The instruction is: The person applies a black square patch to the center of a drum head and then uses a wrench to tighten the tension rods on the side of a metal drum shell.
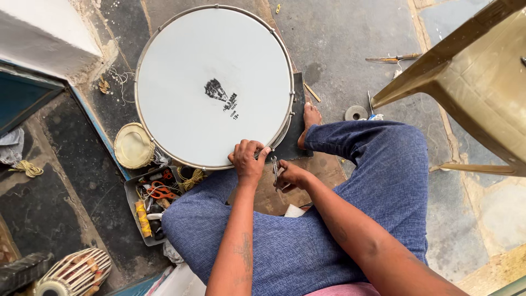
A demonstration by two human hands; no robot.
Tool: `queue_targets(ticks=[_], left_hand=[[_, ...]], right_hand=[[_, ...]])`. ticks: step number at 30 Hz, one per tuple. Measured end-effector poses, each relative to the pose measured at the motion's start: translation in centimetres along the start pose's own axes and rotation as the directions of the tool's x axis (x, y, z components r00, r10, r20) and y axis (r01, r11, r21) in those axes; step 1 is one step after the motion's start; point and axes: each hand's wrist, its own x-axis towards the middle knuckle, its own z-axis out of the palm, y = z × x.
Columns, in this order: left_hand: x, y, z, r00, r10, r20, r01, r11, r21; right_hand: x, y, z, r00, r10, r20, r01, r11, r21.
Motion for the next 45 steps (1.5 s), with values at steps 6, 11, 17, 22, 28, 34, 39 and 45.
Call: queue_targets(ticks=[6, 11, 17, 22, 28, 34, 39, 45], left_hand=[[0.0, -0.4, 0.4, 1.000, -0.017, 0.001, 0.017, 1.000, -0.015], [0.1, -0.4, 0.3, 1.000, 0.009, -0.010, -0.009, 1.000, 0.001], [-0.1, -0.3, 0.0, 1.000, 0.003, 0.006, -0.003, 1.000, 0.013], [0.0, -0.3, 0.0, 1.000, 0.014, 0.001, -0.014, 1.000, 0.023], [-0.2, -0.3, 0.1, 1.000, 0.021, 0.002, -0.022, 1.000, 0.020], [-0.2, -0.2, 0.3, 1.000, -0.002, 0.008, 0.002, 0.999, 0.054], [-0.2, -0.1, 0.0, 0.997, 0.065, -0.032, -0.064, 0.997, 0.050], [0.3, 0.3, -0.4, 0.999, 0.040, 0.001, -0.040, 0.999, 0.028]], right_hand=[[1.3, -0.7, 1.1, 0.994, -0.105, -0.043, 0.109, 0.986, 0.128], [3.5, 0.4, 3.7, 0.965, -0.237, -0.114, 0.257, 0.941, 0.221], [3.6, -0.1, 5.8, 0.982, -0.134, -0.133, 0.177, 0.900, 0.398], [3.3, -0.8, 6.3, 0.954, -0.163, -0.252, 0.250, 0.896, 0.367], [3.2, 0.4, 6.9, 0.911, -0.208, -0.356, 0.344, 0.860, 0.378], [4.0, -0.1, 7.3, 0.901, -0.325, -0.289, 0.435, 0.680, 0.591], [5.0, -1.4, 6.3, 0.959, -0.169, -0.228, 0.275, 0.754, 0.596], [6.8, 1.0, 2.3, 0.988, -0.132, -0.085, 0.154, 0.915, 0.374]])
